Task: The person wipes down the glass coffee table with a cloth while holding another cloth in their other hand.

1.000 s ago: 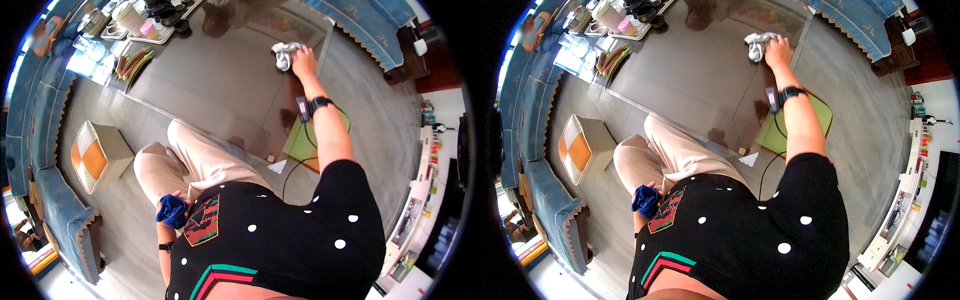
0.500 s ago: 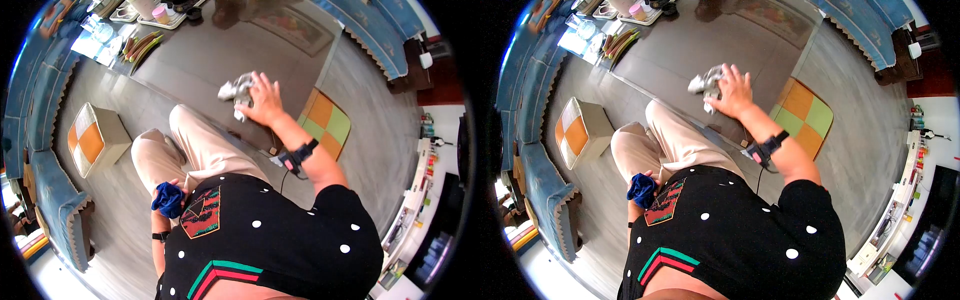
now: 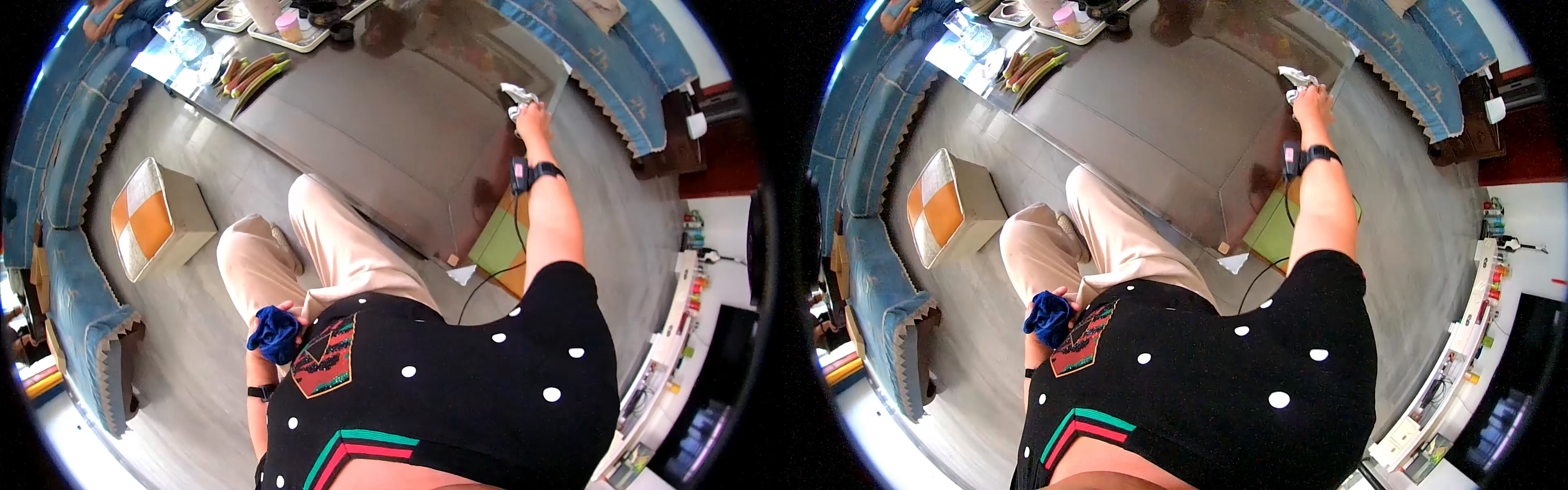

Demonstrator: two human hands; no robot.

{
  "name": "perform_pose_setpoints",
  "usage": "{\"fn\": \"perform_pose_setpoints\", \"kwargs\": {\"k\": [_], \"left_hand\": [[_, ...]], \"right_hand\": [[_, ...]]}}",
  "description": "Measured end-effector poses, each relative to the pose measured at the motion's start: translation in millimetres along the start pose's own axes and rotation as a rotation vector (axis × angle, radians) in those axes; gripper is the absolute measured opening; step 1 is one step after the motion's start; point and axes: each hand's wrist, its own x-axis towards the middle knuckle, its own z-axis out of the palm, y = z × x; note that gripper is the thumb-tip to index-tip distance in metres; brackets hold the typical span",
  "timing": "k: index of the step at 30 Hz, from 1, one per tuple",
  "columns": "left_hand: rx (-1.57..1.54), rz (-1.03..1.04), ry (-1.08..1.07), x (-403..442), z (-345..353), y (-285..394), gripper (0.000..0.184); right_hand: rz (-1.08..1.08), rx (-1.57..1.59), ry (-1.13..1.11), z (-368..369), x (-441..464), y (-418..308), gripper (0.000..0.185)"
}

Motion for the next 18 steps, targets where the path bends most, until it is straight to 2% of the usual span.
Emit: {"fn": "perform_pose_setpoints", "kwargs": {"k": [1, 3, 5, 6, 7, 8, 9, 10, 11, 12, 15, 18], "left_hand": [[0.031, 0.012, 0.009, -0.5, -1.1, 0.2, 0.085], [0.031, 0.031, -0.013, 1.5, -4.6, 0.6, 0.084], [-0.162, 0.022, -0.167, 2.9, -10.6, -1.3, 0.079], [-0.157, 0.041, -0.151, 1.8, -4.8, -1.1, 0.079], [-0.163, 0.041, -0.150, 2.1, -5.4, -2.8, 0.079], [-0.181, 0.038, -0.140, 1.7, -6.8, -3.1, 0.079], [-0.192, 0.030, -0.135, 2.8, -5.4, -2.3, 0.079], [-0.202, 0.023, -0.131, 4.1, -3.6, -1.3, 0.079], [-0.213, 0.016, -0.127, 5.3, -1.9, -0.4, 0.080], [-0.194, 0.013, -0.144, 7.5, -0.8, 0.4, 0.080], [-0.151, -0.013, -0.156, 10.4, -5.1, 3.8, 0.081], [-0.125, -0.049, -0.145, 9.9, -7.1, 6.8, 0.082]], "right_hand": [[0.100, -0.013, -0.037, -10.8, 1.1, -21.2, 0.046], [0.073, -0.022, -0.059, -16.5, 2.7, -56.9, 0.045], [-0.201, -0.101, -0.051, -0.8, 10.5, -85.3, 0.045], [-0.347, -0.116, 0.140, 39.5, 26.8, -94.8, 0.045], [-0.460, -0.102, 0.074, 31.5, 8.6, -116.7, 0.046], [-0.543, -0.106, 0.121, 28.9, -16.8, -136.0, 0.045], [-0.572, -0.101, 0.030, -10.5, -66.2, -160.4, 0.045], [-0.677, -0.029, 0.121, 9.7, -80.4, -168.6, 0.045], [-0.727, -0.021, 0.008, -10.1, -116.9, -180.3, 0.047], [-0.827, 0.014, -0.056, -16.3, -144.2, -186.1, 0.046], [-1.085, 0.182, -0.065, -14.0, -221.7, -173.7, 0.044], [-1.190, 0.345, -0.141, -40.5, -260.8, -131.5, 0.033]]}}
